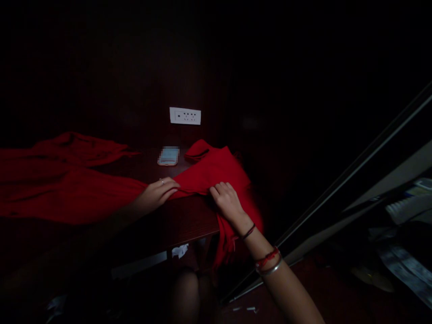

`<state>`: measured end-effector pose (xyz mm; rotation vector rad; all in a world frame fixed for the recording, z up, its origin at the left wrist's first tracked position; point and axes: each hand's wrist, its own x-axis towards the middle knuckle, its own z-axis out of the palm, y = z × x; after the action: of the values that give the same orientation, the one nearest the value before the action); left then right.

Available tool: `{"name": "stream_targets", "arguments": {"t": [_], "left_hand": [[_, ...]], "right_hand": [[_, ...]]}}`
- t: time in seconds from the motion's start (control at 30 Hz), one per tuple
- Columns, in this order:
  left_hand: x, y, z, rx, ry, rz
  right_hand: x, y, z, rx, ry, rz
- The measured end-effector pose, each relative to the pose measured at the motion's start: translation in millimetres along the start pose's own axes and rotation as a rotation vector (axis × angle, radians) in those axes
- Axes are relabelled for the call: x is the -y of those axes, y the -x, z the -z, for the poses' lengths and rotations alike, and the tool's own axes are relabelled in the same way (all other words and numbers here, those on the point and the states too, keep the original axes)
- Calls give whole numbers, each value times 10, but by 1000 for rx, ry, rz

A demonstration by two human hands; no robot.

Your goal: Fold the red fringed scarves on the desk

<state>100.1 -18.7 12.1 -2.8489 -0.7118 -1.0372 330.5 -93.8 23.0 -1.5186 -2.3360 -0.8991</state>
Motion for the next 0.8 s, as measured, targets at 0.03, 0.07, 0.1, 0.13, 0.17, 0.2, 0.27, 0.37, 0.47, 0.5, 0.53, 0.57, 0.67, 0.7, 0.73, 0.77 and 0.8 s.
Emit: {"name": "stream_targets", "arguments": {"t": [0.03, 0.07, 0.1, 0.13, 0.17, 0.2, 0.27, 0.37, 0.47, 0.5, 0.53, 0.57, 0.67, 0.7, 0.73, 0.77, 0.8], "left_hand": [[8, 11, -10, 46, -27, -23], [11, 19, -15, 98, -55, -42], [7, 23, -16, 152, -82, -55], [-2, 23, -13, 200, -107, -60], [-17, 20, -5, 240, -134, -58], [-35, 14, 7, 270, -164, -51], [-75, 3, 33, 315, -229, -37], [-126, 6, 59, 351, -291, -45], [-161, 33, 54, 397, -281, -110], [-171, 43, 50, 410, -275, -140], [-183, 53, 46, 418, -274, -172], [-197, 61, 43, 421, -277, -202], [-254, 80, 38, 429, -284, -282], [-275, 85, 37, 436, -279, -300], [-295, 91, 36, 445, -267, -310], [-313, 97, 37, 456, -252, -315], [-329, 104, 39, 465, -237, -311]], "right_hand": [[-32, 8, 6, -10, -21, 12], [-62, 17, 15, -17, -43, 29], [-89, 24, 27, -21, -61, 47], [-112, 30, 42, -18, -74, 62], [-130, 35, 57, -11, -80, 73], [-143, 39, 72, -1, -80, 84], [-154, 49, 91, 15, -67, 102], [-143, 77, 83, 11, -53, 105], [-124, 129, 53, 6, -82, 92], [-120, 150, 45, 12, -97, 89], [-117, 172, 41, 22, -110, 91], [-116, 193, 39, 37, -120, 96], [-122, 236, 45, 89, -123, 141], [-126, 241, 48, 104, -117, 157], [-131, 242, 52, 117, -111, 172], [-135, 239, 56, 129, -104, 186], [-138, 232, 59, 138, -98, 195]]}}
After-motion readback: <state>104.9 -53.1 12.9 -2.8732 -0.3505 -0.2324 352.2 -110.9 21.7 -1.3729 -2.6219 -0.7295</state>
